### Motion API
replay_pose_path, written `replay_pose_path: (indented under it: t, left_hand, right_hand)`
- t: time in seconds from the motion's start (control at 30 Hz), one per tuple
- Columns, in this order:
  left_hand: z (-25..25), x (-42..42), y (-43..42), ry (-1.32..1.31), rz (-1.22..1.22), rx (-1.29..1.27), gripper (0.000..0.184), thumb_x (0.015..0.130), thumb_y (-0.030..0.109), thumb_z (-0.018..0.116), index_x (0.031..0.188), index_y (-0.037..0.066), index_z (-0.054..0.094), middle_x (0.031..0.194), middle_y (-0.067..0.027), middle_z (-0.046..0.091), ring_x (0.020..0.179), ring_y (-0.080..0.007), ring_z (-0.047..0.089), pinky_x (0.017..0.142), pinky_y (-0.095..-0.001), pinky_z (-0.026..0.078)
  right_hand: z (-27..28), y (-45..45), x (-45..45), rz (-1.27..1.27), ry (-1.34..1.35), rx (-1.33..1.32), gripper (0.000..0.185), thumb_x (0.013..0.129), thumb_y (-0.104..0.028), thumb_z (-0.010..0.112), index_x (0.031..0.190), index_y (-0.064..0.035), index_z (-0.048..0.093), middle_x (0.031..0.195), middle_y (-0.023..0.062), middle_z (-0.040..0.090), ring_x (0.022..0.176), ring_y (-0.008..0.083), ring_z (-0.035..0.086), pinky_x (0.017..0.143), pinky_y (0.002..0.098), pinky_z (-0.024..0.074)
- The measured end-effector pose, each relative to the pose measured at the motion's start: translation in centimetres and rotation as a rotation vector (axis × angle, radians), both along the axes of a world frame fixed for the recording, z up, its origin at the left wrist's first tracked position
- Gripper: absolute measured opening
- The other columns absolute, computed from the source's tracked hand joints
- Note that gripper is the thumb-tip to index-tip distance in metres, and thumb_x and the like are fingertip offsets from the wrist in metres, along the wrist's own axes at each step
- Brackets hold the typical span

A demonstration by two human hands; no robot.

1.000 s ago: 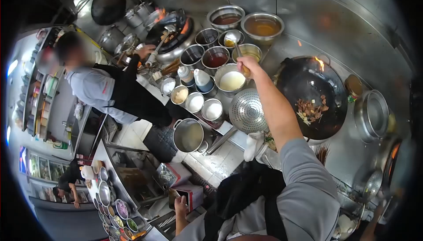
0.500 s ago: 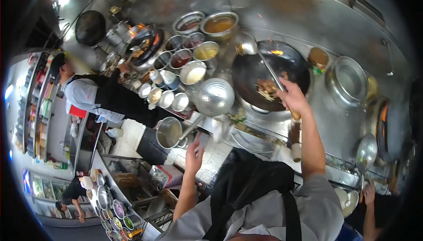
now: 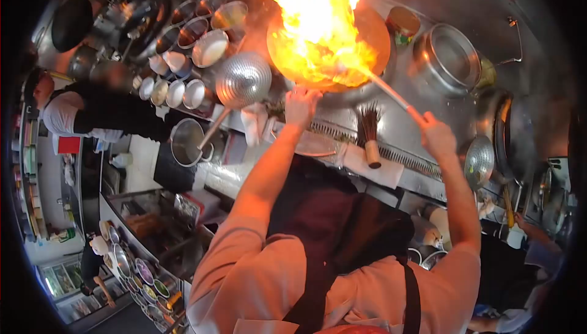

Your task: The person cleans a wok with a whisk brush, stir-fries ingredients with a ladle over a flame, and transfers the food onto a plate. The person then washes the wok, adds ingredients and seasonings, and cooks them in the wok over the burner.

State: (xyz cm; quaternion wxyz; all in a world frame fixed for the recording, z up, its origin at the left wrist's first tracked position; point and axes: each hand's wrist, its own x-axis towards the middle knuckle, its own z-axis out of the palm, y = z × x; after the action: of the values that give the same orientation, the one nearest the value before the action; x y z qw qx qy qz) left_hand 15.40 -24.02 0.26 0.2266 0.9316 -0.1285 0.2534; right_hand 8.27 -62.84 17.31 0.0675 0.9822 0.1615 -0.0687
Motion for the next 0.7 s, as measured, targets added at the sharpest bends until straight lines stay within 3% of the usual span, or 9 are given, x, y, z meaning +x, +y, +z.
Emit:
replay_pose_path:
  t: [0.13,0.23,0.37,0.4,0.43,0.47,0.5,0.57,0.7]
  left_hand:
    - [0.8,-0.3,-0.9,0.011,0.003,-0.025,0.014,0.087,0.030,0.074,0.094,0.018,0.074,0.091,-0.0017,0.060,0.096,-0.0229,0.058,0.083,-0.0420,0.041]
    - [1.5,-0.6,-1.3,-0.005,0.018,-0.041,0.015,0.089,0.031,0.073,0.096,0.018,0.075,0.091,-0.0012,0.064,0.094,-0.0228,0.060,0.087,-0.0427,0.042]
    - [1.2,-0.3,-0.8,0.032,-0.044,-0.073,0.015,0.089,0.028,0.074,0.098,0.018,0.076,0.091,-0.0009,0.064,0.094,-0.0230,0.060,0.094,-0.0442,0.042]
    - [1.2,-0.3,-0.7,0.058,-0.056,-0.083,0.015,0.088,0.028,0.074,0.099,0.018,0.076,0.091,-0.0011,0.063,0.094,-0.0231,0.060,0.095,-0.0446,0.042]
    - [1.3,0.0,-0.4,0.074,-0.061,-0.090,0.014,0.088,0.027,0.074,0.099,0.018,0.077,0.091,-0.0012,0.063,0.094,-0.0232,0.060,0.096,-0.0449,0.042]
    - [1.5,0.0,-0.1,0.075,-0.080,-0.088,0.017,0.088,0.026,0.074,0.103,0.018,0.076,0.090,-0.0018,0.062,0.094,-0.0236,0.060,0.097,-0.0447,0.042]
    - [1.8,-0.3,0.0,0.095,-0.098,-0.096,0.017,0.088,0.026,0.074,0.104,0.018,0.076,0.090,-0.0020,0.061,0.094,-0.0237,0.060,0.097,-0.0446,0.042]
    - [2.8,0.1,0.4,0.113,-0.135,-0.103,0.019,0.089,0.025,0.073,0.106,0.018,0.075,0.090,-0.0023,0.061,0.094,-0.0238,0.061,0.098,-0.0443,0.042]
    - [2.9,0.9,1.8,0.184,-0.234,-0.135,0.020,0.089,0.022,0.073,0.108,0.017,0.074,0.088,-0.0022,0.061,0.093,-0.0234,0.061,0.097,-0.0434,0.042]
  right_hand:
    - [11.8,2.0,-3.7,-0.034,0.012,0.178,0.070,0.087,0.000,0.063,0.151,-0.0256,0.050,0.093,0.0133,0.059,0.078,0.0369,0.064,0.070,0.0492,0.0511]
    - [14.0,3.6,-4.4,-0.155,0.254,0.145,0.066,0.088,-0.001,0.062,0.149,-0.0244,0.052,0.089,0.0161,0.059,0.083,0.0390,0.062,0.073,0.0508,0.0484]
    - [-2.4,3.3,0.4,-0.200,0.115,0.368,0.067,0.091,-0.006,0.066,0.153,-0.0219,0.046,0.099,0.0230,0.068,0.090,0.0430,0.066,0.081,0.0507,0.0529]
    - [-7.4,4.2,1.0,-0.189,0.035,0.651,0.064,0.094,-0.008,0.065,0.153,-0.0171,0.045,0.111,0.0266,0.069,0.094,0.0435,0.068,0.084,0.0494,0.0538]
    - [-10.2,6.4,1.6,-0.187,-0.074,0.741,0.063,0.095,-0.012,0.066,0.154,-0.0110,0.043,0.115,0.0286,0.068,0.091,0.0369,0.072,0.082,0.0444,0.0553]
    - [-9.3,10.1,1.9,-0.451,0.036,0.870,0.059,0.098,-0.017,0.065,0.153,-0.0097,0.046,0.078,0.0163,0.063,0.064,0.0170,0.058,0.062,0.0371,0.0491]
    - [-10.5,12.3,2.1,-0.524,-0.009,0.969,0.060,0.099,-0.019,0.063,0.154,-0.0056,0.043,0.068,0.0078,0.054,0.059,0.0120,0.048,0.057,0.0336,0.0460]
    - [-12.9,16.6,3.7,-0.533,-0.200,1.036,0.064,0.101,-0.020,0.060,0.157,-0.0033,0.035,0.066,0.0056,0.059,0.054,0.0133,0.053,0.051,0.0321,0.0449]
    - [-12.9,19.1,6.9,-0.648,0.123,1.303,0.063,0.102,-0.020,0.059,0.158,-0.0031,0.034,0.069,0.0038,0.059,0.049,0.0112,0.052,0.043,0.0317,0.0447]
